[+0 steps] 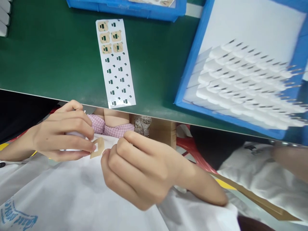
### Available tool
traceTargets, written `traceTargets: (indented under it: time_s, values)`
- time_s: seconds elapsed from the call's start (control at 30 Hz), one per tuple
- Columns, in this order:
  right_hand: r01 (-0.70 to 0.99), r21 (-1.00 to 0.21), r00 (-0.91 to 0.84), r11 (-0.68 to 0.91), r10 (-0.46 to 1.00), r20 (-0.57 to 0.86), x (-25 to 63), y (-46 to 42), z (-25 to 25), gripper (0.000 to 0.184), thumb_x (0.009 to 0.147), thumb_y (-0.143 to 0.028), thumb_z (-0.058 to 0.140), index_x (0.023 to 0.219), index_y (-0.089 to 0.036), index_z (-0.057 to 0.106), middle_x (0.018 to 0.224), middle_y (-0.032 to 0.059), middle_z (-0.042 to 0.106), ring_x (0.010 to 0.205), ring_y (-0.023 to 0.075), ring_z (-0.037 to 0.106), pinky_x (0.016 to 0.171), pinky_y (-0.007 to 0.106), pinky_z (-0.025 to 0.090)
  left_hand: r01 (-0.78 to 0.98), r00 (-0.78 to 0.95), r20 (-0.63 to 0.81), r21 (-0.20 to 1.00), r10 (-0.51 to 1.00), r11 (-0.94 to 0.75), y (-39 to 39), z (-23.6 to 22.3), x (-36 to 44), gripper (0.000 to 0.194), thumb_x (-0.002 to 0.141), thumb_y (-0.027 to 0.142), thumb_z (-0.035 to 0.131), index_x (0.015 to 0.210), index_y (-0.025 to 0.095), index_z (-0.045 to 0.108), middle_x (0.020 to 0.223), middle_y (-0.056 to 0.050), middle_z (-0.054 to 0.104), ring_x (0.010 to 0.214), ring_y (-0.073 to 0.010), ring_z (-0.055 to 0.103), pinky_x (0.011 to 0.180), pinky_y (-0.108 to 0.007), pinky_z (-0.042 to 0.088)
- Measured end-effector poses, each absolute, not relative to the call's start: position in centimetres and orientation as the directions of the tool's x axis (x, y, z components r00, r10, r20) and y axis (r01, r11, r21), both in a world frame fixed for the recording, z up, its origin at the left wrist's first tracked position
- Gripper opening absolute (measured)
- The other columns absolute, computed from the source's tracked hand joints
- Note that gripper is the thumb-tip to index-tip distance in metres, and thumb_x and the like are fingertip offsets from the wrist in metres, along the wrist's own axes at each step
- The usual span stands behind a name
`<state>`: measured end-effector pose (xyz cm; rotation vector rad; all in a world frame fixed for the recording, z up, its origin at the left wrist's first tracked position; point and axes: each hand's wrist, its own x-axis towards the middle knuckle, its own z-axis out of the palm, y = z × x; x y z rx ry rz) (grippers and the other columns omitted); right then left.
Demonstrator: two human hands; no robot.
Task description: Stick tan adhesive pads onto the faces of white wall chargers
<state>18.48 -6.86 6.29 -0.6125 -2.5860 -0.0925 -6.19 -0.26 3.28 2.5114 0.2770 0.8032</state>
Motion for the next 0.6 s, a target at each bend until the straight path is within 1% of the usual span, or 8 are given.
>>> traceTargets:
  time_s: [0.13,0.23,0.3,0.4,0.5,0.6]
  values:
    - [0.441,-0.052,-0.791,0.896,0.416,0.449,18.6,-7.0,6.3,0.015,0.095,-0.010,0.061,0.085,-0.016,0.071,0.072,0.0038,0.064,0.073,0.0189,0.056,0.068,0.036,0.056,0.029,0.787,0.524,0.495,0.325,-0.868,-0.3,2.9,-6.0,0.006,0.097,0.024,0.059,0.091,0.025,0.062,0.080,0.003,0.068,0.072,-0.0139,0.064,0.072,-0.036,0.036]
    - [0.461,-0.066,-0.770,0.885,0.436,0.466,18.5,-7.3,6.1,0.014,0.094,-0.011,0.062,0.085,-0.016,0.071,0.072,0.0041,0.063,0.073,0.0190,0.056,0.068,0.036,0.056,0.014,0.764,0.562,0.477,0.317,-0.879,-0.2,2.6,-5.9,0.004,0.095,0.024,0.063,0.092,0.024,0.061,0.079,0.003,0.067,0.071,-0.0144,0.063,0.069,-0.035,0.035]
    - [0.481,-0.087,-0.744,0.872,0.458,0.487,18.3,-7.5,6.0,0.014,0.093,-0.010,0.063,0.084,-0.016,0.071,0.072,0.0040,0.063,0.072,0.0187,0.057,0.068,0.036,0.056,0.004,0.756,0.577,0.467,0.308,-0.884,-0.2,2.6,-5.8,0.004,0.095,0.024,0.063,0.091,0.023,0.061,0.076,0.003,0.067,0.069,-0.0144,0.062,0.068,-0.035,0.036]
    - [0.501,-0.121,-0.698,0.857,0.483,0.528,17.9,-7.8,5.5,0.014,0.090,-0.006,0.063,0.082,-0.014,0.070,0.071,0.0040,0.063,0.070,0.0188,0.057,0.066,0.036,0.057,0.020,0.735,0.588,0.480,0.338,-0.877,-0.2,2.7,-5.7,0.007,0.094,0.025,0.063,0.088,0.026,0.061,0.073,0.003,0.067,0.065,-0.0142,0.061,0.067,-0.036,0.036]
    - [0.520,-0.142,-0.650,0.842,0.498,0.574,17.5,-8.0,4.9,0.015,0.088,-0.003,0.063,0.080,-0.014,0.069,0.070,0.0034,0.063,0.069,0.0184,0.057,0.064,0.036,0.057,0.050,0.723,0.573,0.515,0.386,-0.856,-0.2,2.6,-5.6,0.010,0.094,0.031,0.062,0.085,0.029,0.061,0.069,0.004,0.066,0.062,-0.0143,0.062,0.066,-0.038,0.035]
    - [0.547,-0.154,-0.606,0.823,0.516,0.605,17.3,-8.0,4.5,0.016,0.088,-0.002,0.062,0.078,-0.014,0.068,0.069,0.0033,0.063,0.067,0.0177,0.056,0.063,0.035,0.057,0.101,0.740,0.523,0.535,0.423,-0.839,-0.4,2.2,-5.5,0.018,0.094,0.038,0.059,0.079,0.029,0.063,0.062,0.003,0.062,0.058,-0.0149,0.060,0.065,-0.039,0.034]
